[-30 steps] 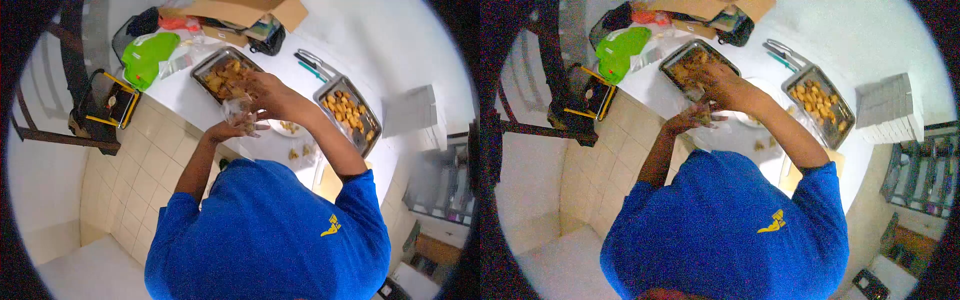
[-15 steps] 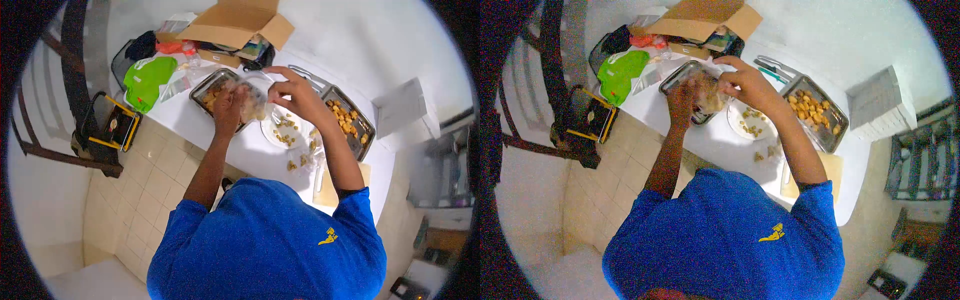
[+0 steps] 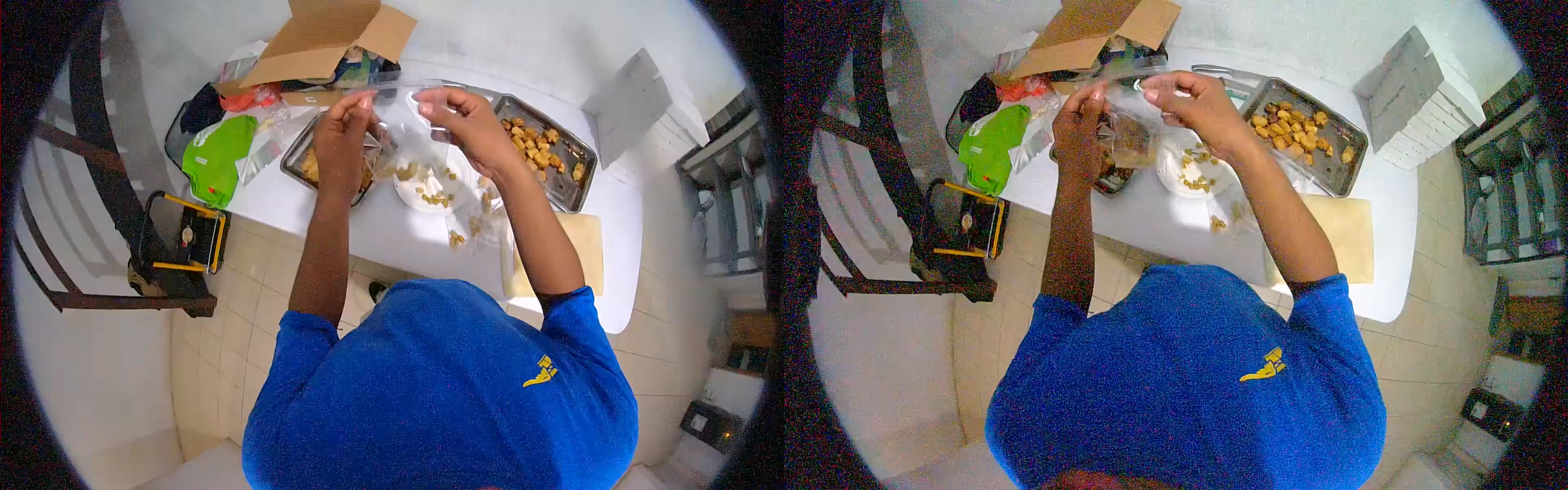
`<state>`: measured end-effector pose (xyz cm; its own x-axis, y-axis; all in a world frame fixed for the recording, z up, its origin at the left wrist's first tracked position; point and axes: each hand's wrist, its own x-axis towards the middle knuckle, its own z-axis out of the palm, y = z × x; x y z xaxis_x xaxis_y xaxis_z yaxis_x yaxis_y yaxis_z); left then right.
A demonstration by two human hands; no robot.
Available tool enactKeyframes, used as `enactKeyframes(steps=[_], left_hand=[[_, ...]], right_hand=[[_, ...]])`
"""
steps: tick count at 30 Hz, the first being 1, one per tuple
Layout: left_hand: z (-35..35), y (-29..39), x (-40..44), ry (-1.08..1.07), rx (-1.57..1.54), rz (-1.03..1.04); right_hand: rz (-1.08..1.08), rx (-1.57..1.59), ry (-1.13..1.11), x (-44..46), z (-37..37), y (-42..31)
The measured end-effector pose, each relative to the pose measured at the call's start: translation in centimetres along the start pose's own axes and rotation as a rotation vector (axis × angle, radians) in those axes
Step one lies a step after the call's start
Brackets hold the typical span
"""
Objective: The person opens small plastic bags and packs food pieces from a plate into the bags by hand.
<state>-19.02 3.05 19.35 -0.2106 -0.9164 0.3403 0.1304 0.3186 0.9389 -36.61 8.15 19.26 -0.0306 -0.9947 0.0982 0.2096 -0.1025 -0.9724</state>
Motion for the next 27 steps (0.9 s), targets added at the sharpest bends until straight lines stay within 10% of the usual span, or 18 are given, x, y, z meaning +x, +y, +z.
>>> enactKeyframes(steps=[23, 27], left_hand=[[1.4, 0.2, 2.3, -0.237, -0.45, 0.032], [2.8, -1.3, -0.6, -0.045, -0.119, -0.085]], right_hand=[[-0.13, 0.232, -0.12, 0.9, -5.1, -3.0], [-0.167, -0.252, 0.057, -1.4, -5.4, 0.4]])
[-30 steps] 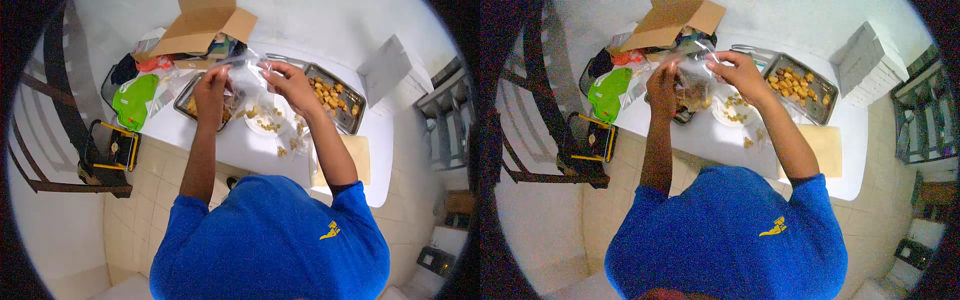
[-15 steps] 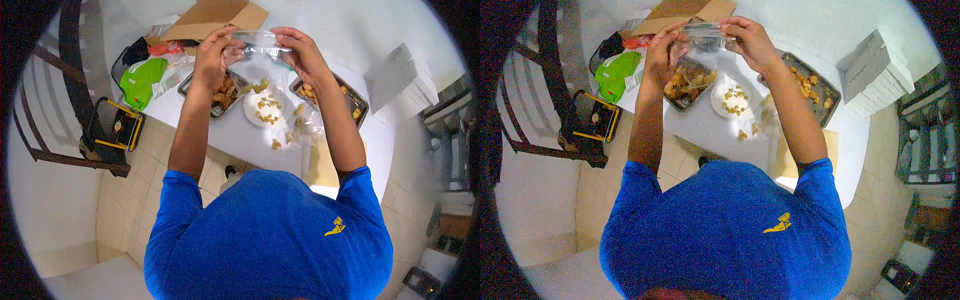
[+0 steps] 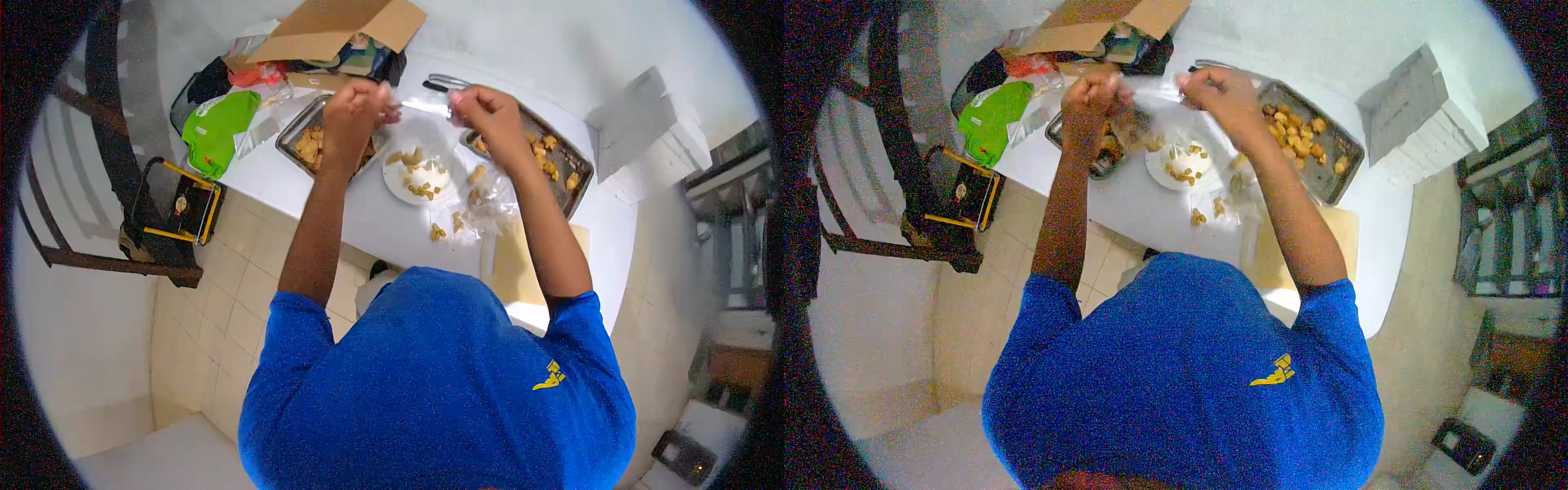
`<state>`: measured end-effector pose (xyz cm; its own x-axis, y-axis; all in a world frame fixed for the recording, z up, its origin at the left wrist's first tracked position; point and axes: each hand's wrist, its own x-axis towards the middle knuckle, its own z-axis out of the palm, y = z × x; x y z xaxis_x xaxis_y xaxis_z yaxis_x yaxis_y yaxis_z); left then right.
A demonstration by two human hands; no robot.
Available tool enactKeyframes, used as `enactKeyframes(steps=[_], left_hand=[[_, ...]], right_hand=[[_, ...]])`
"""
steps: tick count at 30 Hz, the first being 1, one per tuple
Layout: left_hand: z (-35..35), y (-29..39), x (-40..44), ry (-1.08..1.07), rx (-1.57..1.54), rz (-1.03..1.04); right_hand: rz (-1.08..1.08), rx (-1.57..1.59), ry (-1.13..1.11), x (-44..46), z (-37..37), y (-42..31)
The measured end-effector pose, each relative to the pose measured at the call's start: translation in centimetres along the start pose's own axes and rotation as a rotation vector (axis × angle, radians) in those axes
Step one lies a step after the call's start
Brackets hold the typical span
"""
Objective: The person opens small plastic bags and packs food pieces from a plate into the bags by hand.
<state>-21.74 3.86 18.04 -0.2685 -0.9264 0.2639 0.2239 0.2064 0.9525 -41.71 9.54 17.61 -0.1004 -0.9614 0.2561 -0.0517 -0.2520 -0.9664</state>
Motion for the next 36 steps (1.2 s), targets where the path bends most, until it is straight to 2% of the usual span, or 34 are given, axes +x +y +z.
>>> enactKeyframes(steps=[2, 3, 6, 8, 9, 10, 13, 16, 18, 19, 21, 22, 23, 24, 27, 30, 31, 34, 35, 36], left_hand=[[-1.1, -3.4, -2.2, -0.076, 0.079, 0.049], [-1.0, -3.9, -3.7, -0.004, 0.109, -0.078], [-2.7, -7.3, -8.2, -0.012, 0.49, -0.159], [-3.8, -9.5, -10.3, -0.062, 0.421, -0.382], [-4.3, -10.3, -11.3, -0.082, 0.39, -0.496], [-4.7, -11.0, -12.0, -0.116, 0.362, -0.571], [-5.2, -11.3, -12.3, -0.206, 0.357, -0.773], [-4.9, -12.3, -11.4, -0.327, 0.304, -0.722], [-3.1, -13.6, -10.1, -0.401, 0.454, -0.593], [-1.9, -14.6, -9.5, -0.439, 0.53, -0.529], [0.2, -17.4, -8.5, -0.484, 0.669, -0.124], [0.8, -18.8, -8.3, -0.413, 0.614, -0.234], [1.0, -20.5, -8.2, -0.337, 0.557, -0.331], [0.7, -21.6, -8.2, -0.257, 0.499, -0.421], [-2.2, -23.1, -8.6, -0.24, 0.485, -0.406], [-6.1, -21.8, -9.6, -0.247, 0.544, -0.518], [-8.5, -23.0, -10.5, -0.24, 0.543, -0.474], [-15.3, -25.8, -12.8, -0.101, 0.33, -0.445], [-16.2, -24.5, -12.7, -0.077, 0.438, -0.526], [-18.4, -25.1, -12.7, -0.103, 0.48, -0.502]], right_hand=[[-0.002, -0.179, -0.058, -2.3, 0.0, 2.6], [-0.027, -0.032, -0.033, -3.8, 0.3, 5.4], [0.117, -0.037, 0.01, -8.6, 2.1, 7.7], [0.219, -0.119, -0.03, -11.5, 2.9, 10.2], [0.203, 0.097, 0.004, -13.2, 3.5, 12.3], [0.268, 0.124, 0.048, -14.4, 4.1, 13.0], [0.347, 0.037, 0.078, -17.0, 4.7, 13.8], [0.295, 0.041, 0.124, -18.7, 4.0, 15.0], [0.259, -0.042, 0.174, -19.8, 3.4, 16.2], [0.39, 0.129, 0.281, -20.5, 3.2, 17.2], [0.463, 0.008, 0.403, -21.4, 1.5, 18.8], [0.477, -0.112, 0.466, -21.4, 0.4, 19.1], [0.53, 0.008, 0.598, -22.3, -0.6, 20.7], [0.618, -0.301, 0.633, -22.8, -1.7, 21.3], [0.602, -0.515, 0.569, -26.1, -4.4, 23.4], [0.628, -0.419, 0.606, -26.7, -4.2, 21.8], [0.627, -0.419, 0.594, -26.6, -3.8, 21.7], [0.645, -0.502, 0.609, -27.8, -3.2, 20.2], [0.636, -0.554, 0.61, -27.9, -2.6, 20.2], [0.62, -0.601, 0.602, -27.4, -1.7, 20.1]])
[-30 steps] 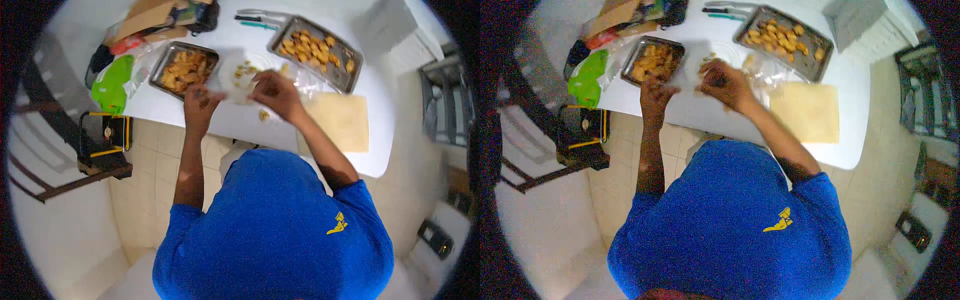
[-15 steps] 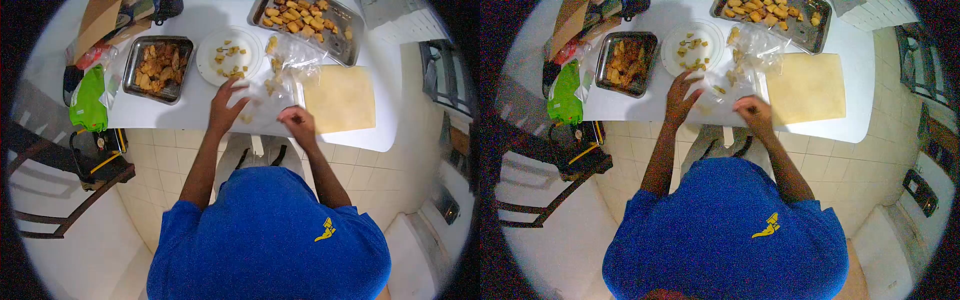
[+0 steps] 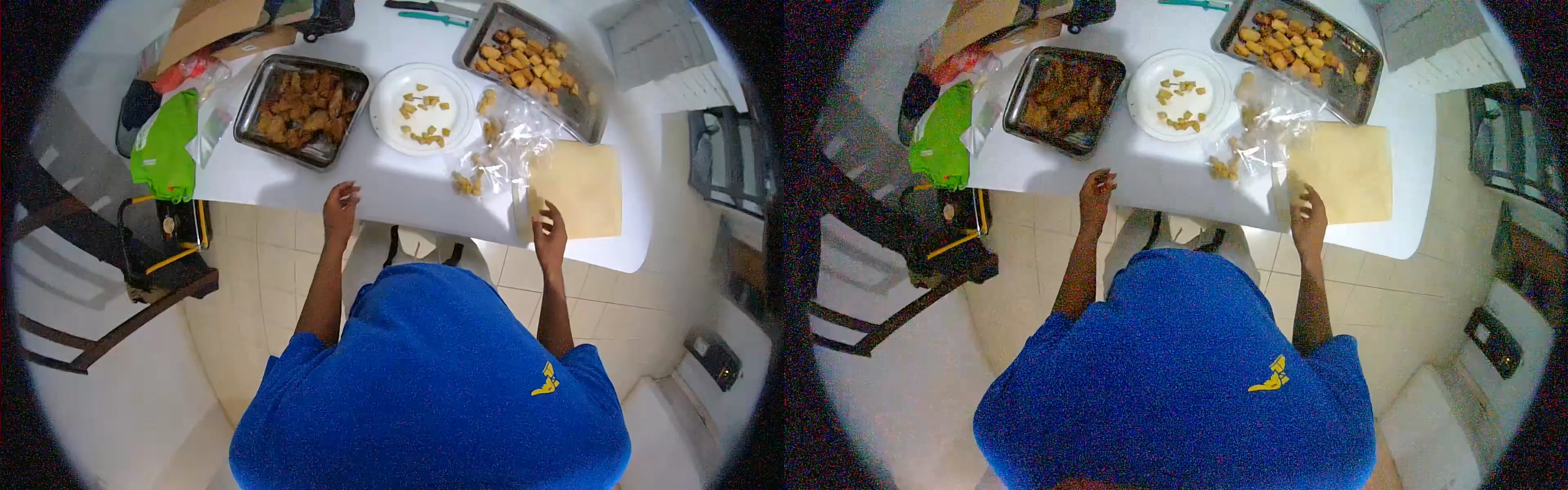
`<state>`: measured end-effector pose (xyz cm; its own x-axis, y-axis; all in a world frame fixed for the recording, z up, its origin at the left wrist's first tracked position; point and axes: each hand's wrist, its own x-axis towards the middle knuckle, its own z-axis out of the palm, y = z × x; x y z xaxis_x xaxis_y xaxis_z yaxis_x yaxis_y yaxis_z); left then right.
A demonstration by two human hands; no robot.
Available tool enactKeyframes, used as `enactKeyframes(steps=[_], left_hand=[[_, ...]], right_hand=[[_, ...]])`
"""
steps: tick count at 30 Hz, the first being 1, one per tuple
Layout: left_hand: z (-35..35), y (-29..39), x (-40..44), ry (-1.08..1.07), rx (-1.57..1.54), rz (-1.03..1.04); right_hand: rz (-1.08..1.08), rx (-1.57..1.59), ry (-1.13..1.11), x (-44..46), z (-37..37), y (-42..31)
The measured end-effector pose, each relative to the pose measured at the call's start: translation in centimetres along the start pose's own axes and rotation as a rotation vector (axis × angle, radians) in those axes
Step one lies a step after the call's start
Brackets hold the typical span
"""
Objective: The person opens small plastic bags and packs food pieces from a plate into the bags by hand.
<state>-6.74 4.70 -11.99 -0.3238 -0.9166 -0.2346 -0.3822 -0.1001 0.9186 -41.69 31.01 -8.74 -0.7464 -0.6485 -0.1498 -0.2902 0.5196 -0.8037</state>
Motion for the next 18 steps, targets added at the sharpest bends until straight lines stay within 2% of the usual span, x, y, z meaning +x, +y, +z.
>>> enactKeyframes(steps=[1, 5, 8, 10, 15, 18], left_hand=[[-1.4, -0.4, 0.0, 0.014, -0.023, -0.055], [-7.1, -1.8, 1.8, 0.08, -0.212, -0.188], [-12.5, -5.1, 6.0, 0.172, -0.286, 0.055], [-17.2, -5.3, 9.3, 0.329, -0.181, 0.089], [-28.8, -3.9, 18.8, 0.775, 0.17, 0.166], [-34.5, -5.7, 25.1, 0.799, 0.31, 0.345]], right_hand=[[0.092, 0.019, -0.004, -0.6, 0.4, -1.8], [0.003, 0.027, 0.042, -2.0, 4.3, -6.3], [0.017, 0.065, 0.074, -2.4, 9.4, -9.7], [-0.079, 0.082, 0.061, -2.4, 13.9, -11.7], [-0.169, 0.032, -0.19, -4.4, 20.7, -20.3], [-0.077, 0.035, -0.193, -5.8, 23.2, -22.3]])
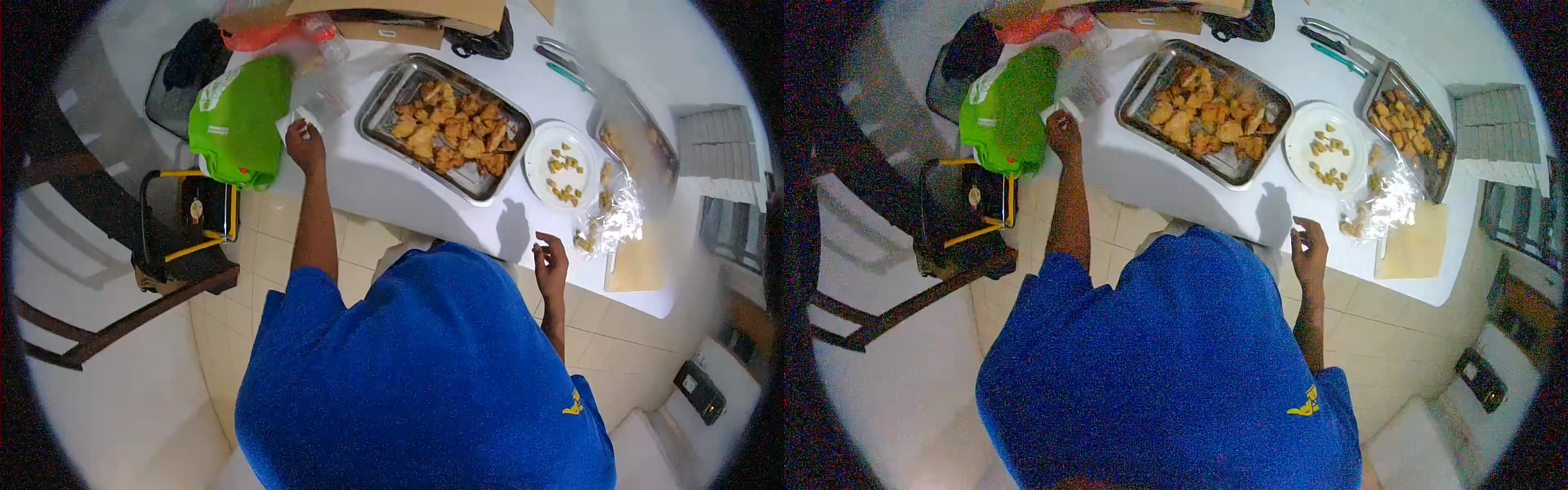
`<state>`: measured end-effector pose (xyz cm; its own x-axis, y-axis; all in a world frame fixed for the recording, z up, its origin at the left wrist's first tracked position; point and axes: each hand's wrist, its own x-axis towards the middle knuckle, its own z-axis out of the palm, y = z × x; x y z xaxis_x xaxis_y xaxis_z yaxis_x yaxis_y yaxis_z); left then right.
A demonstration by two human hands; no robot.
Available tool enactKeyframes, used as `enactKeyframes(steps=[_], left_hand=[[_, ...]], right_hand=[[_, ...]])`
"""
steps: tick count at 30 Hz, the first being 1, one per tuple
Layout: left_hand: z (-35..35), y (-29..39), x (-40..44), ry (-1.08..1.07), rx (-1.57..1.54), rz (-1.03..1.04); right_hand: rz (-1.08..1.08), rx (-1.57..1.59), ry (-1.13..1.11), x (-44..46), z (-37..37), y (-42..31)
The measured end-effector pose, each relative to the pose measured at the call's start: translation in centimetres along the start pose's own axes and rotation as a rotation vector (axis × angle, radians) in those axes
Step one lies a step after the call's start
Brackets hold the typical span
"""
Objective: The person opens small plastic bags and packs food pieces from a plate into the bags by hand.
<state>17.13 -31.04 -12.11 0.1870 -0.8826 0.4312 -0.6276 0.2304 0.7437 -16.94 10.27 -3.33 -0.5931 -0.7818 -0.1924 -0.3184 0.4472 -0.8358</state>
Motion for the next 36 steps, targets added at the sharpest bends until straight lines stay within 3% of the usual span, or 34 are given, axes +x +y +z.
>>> enactKeyframes(steps=[3, 4, 6, 7, 10, 14, 17, 19, 23, 26, 28, 29, 31, 33, 36], left_hand=[[2.3, -2.2, 3.9, -0.202, 0.251, 0.437], [3.2, -2.4, 4.3, -0.242, 0.226, 0.405], [5.4, -2.4, 5.4, -0.317, 0.173, 0.348], [6.9, -2.3, 6.5, -0.521, 0.383, 0.205], [9.8, 0.2, 6.1, -0.547, 0.482, -0.152], [12.0, -4.0, 5.8, -0.562, 0.404, -0.028], [13.0, -8.2, 5.3, -0.422, 0.115, -0.188], [9.6, -3.4, 5.0, -0.359, 0.135, -0.171], [10.6, -1.9, 6.5, -0.602, 0.515, -0.187], [11.2, -3.1, 6.9, -0.63, 0.567, -0.084], [12.9, -9.9, 7.1, -0.629, 0.575, 0.135], [12.6, -11.6, 7.4, -0.556, 0.424, 0.163], [11.3, -9.6, 7.5, -0.494, 0.237, -0.001], [7.0, -1.8, 9.0, -0.497, 0.168, -0.383], [3.2, -0.1, 9.6, -0.535, -0.5, -0.471]], right_hand=[[-0.039, 0.021, -0.013, -0.2, 1.8, 0.9], [0.011, 0.024, -0.038, -0.1, 2.2, 1.0], [-0.112, -0.06, -0.04, 0.6, 2.8, 0.5], [-0.148, -0.081, -0.028, 1.2, 2.9, 0.1], [-0.063, -0.076, -0.003, 2.8, 3.1, -1.2], [0.01, -0.068, 0.028, 4.4, 3.6, -3.4], [0.028, -0.065, 0.055, 4.3, 3.9, -2.0], [0.055, -0.081, 0.02, 4.1, 4.2, -1.4], [0.059, -0.049, -0.071, 4.2, 5.2, -1.4], [-0.059, -0.059, -0.088, 5.4, 5.4, -2.0], [-0.05, -0.071, -0.078, 6.1, 4.8, -3.0], [-0.044, -0.076, -0.07, 6.3, 4.5, -3.2], [-0.018, -0.087, -0.053, 6.2, 3.8, -2.8], [-0.017, -0.089, -0.035, 6.0, 3.5, -1.8], [0.007, -0.096, -0.036, 5.5, 3.6, -0.3]])
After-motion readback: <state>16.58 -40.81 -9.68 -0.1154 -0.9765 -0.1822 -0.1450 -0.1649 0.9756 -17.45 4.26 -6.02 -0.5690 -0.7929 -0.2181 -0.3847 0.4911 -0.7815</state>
